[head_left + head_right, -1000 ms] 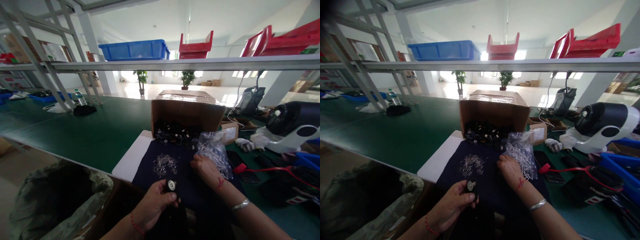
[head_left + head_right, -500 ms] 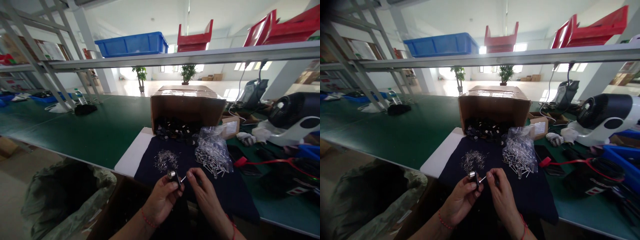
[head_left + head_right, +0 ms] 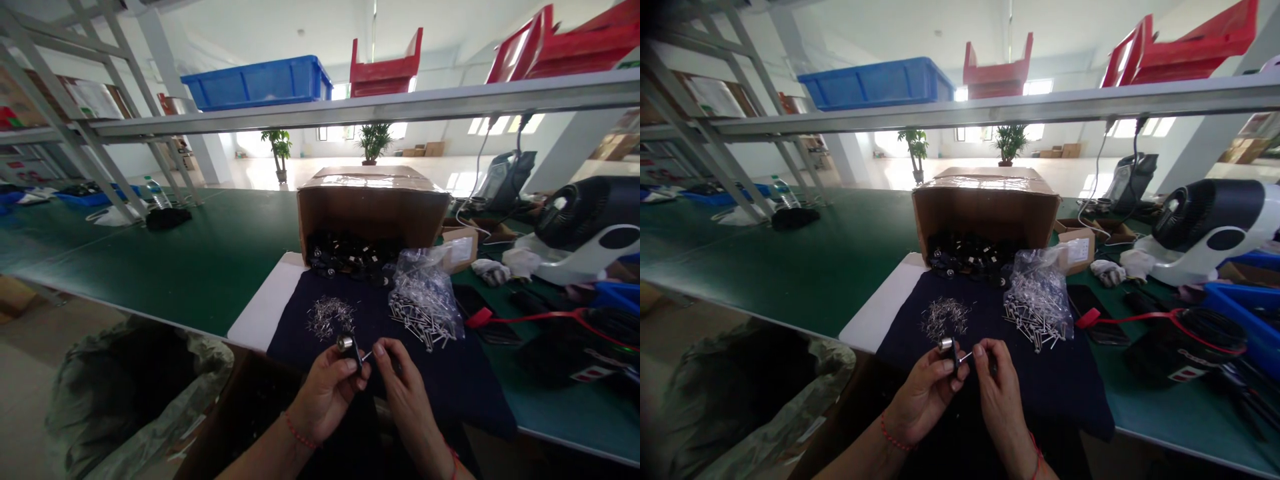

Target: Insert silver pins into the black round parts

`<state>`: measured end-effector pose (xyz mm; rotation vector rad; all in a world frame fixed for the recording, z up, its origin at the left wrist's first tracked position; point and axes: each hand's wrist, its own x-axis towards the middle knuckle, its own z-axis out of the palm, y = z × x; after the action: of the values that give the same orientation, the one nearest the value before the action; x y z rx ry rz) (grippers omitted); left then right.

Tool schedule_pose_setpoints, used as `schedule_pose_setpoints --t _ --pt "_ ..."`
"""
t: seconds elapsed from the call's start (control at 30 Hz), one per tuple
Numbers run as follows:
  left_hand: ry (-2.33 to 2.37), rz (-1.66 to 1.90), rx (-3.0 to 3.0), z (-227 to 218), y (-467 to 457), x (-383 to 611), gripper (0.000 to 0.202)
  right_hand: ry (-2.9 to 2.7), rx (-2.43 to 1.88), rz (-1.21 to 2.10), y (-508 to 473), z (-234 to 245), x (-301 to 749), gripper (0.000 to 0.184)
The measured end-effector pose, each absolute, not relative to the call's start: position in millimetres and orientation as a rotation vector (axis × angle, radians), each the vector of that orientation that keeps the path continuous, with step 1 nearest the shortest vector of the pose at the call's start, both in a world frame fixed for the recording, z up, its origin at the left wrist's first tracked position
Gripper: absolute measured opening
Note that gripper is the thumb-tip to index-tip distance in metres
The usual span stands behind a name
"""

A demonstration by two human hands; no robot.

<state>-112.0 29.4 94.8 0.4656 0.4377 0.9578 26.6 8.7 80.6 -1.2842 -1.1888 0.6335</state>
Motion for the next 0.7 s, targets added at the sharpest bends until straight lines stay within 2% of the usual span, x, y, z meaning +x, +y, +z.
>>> schedule_pose_setpoints --t 0.4,0.6,0.7 --pt "0.478 0.920 0.567 103.0 47.1 -120.1 0.025 -1.743 -1.219 0.251 11.0 82.0 45.5 0.013" --pt "0.656 0.689 0.851 104.8 67.4 -120.4 0.022 -2.093 -1.330 0.017 19.7 65.7 59.9 0.021" --pt "0.692 0.592 0.909 101.1 74.9 -116.9 0.020 -2.167 -1.324 0.018 19.2 60.0 64.2 0.028"
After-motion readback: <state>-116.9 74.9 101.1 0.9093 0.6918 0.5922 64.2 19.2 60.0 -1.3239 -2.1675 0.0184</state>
